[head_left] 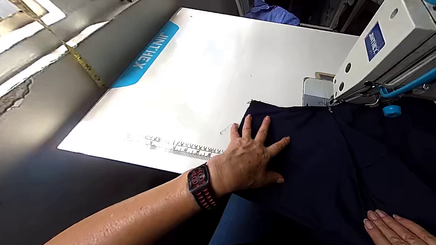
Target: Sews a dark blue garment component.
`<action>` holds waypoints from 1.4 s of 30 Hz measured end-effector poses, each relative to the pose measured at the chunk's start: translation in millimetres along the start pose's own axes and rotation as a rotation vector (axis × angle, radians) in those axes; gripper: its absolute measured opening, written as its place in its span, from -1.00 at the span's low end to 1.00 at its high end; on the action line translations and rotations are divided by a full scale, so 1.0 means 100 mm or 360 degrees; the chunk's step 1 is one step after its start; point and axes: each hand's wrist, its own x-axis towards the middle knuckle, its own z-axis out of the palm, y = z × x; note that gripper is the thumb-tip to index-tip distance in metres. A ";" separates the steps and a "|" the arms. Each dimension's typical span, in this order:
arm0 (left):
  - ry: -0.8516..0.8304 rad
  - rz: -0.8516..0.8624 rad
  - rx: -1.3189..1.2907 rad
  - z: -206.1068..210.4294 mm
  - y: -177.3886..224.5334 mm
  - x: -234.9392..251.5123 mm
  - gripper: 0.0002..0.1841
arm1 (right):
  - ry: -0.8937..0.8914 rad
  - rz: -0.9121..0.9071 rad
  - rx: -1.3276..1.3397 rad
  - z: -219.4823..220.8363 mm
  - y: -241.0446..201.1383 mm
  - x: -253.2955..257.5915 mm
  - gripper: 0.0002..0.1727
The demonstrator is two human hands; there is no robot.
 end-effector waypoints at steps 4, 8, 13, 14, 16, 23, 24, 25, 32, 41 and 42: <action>0.0249 -0.0113 -0.0076 -0.28 -0.28 0.07 -0.24 | -0.0004 -0.0046 -0.0034 0.00 -0.01 0.04 -0.70; 0.0912 0.0659 -0.0228 -0.05 0.05 0.44 -0.68 | 0.0084 -0.0008 -0.0087 0.08 -0.07 0.07 -0.70; 0.0670 0.0425 -0.0038 0.38 -0.19 0.41 -0.03 | 0.0248 0.0025 -0.0167 0.16 -0.08 0.01 -0.68; 0.0690 0.0321 -0.0025 0.39 -0.35 0.37 -0.01 | 0.0301 0.0036 -0.0165 0.20 -0.08 0.01 -0.67; 0.0661 0.0138 0.0017 0.39 -0.60 0.24 -0.13 | 0.0386 0.0041 -0.0169 0.28 -0.10 0.00 -0.65; 0.0977 0.0528 -0.0079 0.02 0.21 0.26 -0.70 | 0.0460 0.0048 -0.0187 0.32 -0.14 0.05 -0.65; 0.1016 0.0690 -0.0165 0.06 0.47 0.34 -0.72 | 0.0462 0.0047 -0.0192 0.32 -0.13 0.05 -0.64; 0.0996 0.0774 -0.0221 0.14 0.71 0.39 -0.71 | 0.0448 0.0050 -0.0190 0.31 -0.13 0.03 -0.64; 0.0754 0.0211 0.0068 0.73 0.88 -0.07 0.10 | 0.0015 -0.0001 -0.0008 0.14 -0.05 -0.04 -0.68; 0.1190 0.0263 -0.0384 0.58 -0.19 -0.99 -0.52 | -0.0040 0.0029 0.0014 0.13 0.00 -0.10 -0.65; 0.1261 0.0351 -0.0348 0.63 -0.24 -0.98 -0.68 | -0.0046 0.0032 0.0017 0.13 0.00 -0.10 -0.65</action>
